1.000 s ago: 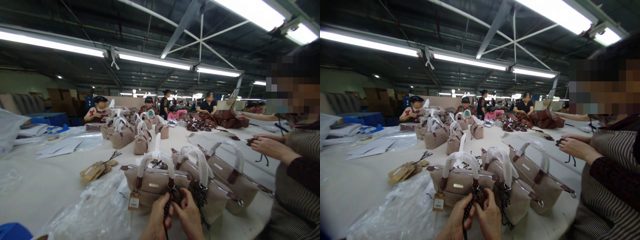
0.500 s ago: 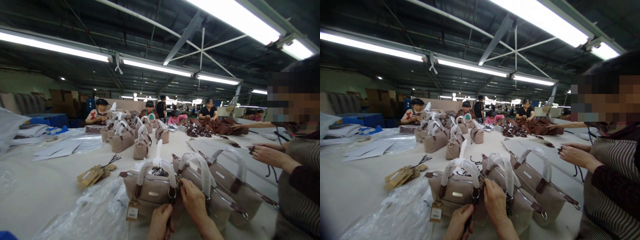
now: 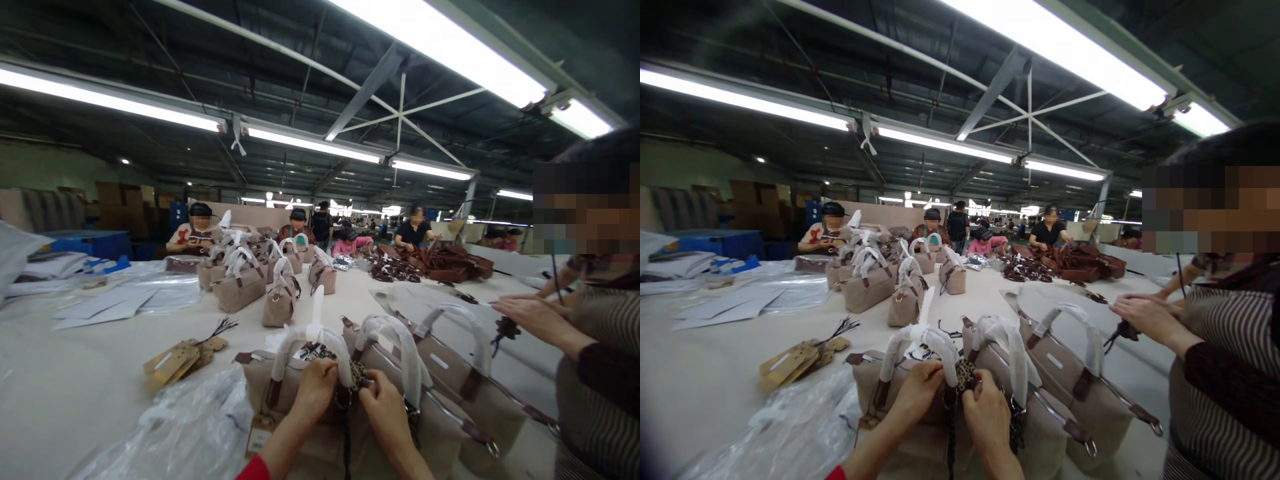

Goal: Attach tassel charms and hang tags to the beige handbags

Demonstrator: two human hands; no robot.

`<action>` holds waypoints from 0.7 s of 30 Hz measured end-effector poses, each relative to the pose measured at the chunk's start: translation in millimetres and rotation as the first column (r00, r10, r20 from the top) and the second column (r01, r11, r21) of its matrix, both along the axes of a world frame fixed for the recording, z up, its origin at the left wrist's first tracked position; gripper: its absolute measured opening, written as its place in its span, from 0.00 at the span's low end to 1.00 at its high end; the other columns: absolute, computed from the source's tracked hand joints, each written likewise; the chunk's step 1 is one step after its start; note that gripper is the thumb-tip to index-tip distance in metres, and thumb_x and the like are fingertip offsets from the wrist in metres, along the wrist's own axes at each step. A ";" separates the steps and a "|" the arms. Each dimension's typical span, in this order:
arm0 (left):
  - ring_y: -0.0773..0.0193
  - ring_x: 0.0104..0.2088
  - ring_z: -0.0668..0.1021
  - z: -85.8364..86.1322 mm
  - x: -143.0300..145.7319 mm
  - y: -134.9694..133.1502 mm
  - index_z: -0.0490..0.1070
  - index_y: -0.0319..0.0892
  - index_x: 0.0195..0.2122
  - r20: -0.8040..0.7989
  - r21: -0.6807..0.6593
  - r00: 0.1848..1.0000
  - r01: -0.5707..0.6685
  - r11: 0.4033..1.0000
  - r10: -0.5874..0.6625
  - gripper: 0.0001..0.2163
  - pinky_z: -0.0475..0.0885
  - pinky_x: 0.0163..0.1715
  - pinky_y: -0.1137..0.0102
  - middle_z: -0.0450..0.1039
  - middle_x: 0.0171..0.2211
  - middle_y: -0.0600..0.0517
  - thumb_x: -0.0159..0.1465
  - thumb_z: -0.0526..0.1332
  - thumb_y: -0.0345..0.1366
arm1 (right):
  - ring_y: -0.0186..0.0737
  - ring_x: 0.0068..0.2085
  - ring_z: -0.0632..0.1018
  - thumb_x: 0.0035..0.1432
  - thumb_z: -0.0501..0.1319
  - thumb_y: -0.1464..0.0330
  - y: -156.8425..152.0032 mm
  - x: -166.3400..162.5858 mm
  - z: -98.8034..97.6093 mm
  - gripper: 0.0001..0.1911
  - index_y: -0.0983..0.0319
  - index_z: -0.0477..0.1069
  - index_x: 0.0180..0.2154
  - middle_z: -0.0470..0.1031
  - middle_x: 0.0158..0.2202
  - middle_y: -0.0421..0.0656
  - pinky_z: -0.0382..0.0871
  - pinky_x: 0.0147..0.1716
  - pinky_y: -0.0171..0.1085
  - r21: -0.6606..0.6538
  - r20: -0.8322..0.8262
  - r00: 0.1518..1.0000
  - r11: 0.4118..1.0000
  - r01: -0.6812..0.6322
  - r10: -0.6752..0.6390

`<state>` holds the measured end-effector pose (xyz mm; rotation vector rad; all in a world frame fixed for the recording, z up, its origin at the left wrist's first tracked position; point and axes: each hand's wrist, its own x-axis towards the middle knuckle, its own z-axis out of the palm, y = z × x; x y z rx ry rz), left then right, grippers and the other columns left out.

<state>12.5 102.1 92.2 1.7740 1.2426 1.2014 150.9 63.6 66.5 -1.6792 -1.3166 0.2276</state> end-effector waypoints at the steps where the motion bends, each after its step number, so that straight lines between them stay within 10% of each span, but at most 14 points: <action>1: 0.59 0.25 0.73 2.2 4.5 5.3 0.70 0.43 0.15 -0.001 -0.021 1.000 0.021 1.000 -0.021 0.11 0.63 0.30 0.69 0.70 0.17 0.53 0.51 0.54 0.28 | 0.42 0.22 0.73 0.42 0.53 0.72 0.9 0.5 1.3 0.12 0.64 0.71 0.32 0.69 0.16 0.38 0.60 0.23 0.35 0.005 -0.049 0.999 1.000 -0.023 0.023; 10: 0.65 0.21 0.69 4.5 7.9 10.9 0.73 0.43 0.16 0.093 -0.109 0.978 0.198 0.974 -0.188 0.09 0.62 0.25 0.73 0.65 0.13 0.57 0.46 0.56 0.26 | 0.40 0.27 0.75 0.49 0.55 0.64 2.2 -3.8 -5.7 0.13 0.65 0.73 0.31 0.75 0.23 0.41 0.66 0.27 0.33 0.103 -0.292 0.922 0.967 -0.233 0.253; 21: 0.67 0.22 0.68 1.1 6.0 10.1 0.74 0.42 0.23 0.246 -0.177 0.945 0.261 0.949 -0.214 0.09 0.62 0.23 0.75 0.70 0.19 0.57 0.42 0.58 0.26 | 0.42 0.30 0.77 0.54 0.52 0.62 -4.6 -2.3 -23.9 0.14 0.61 0.72 0.34 0.77 0.29 0.44 0.66 0.31 0.35 0.173 -0.003 0.974 0.960 -0.222 0.225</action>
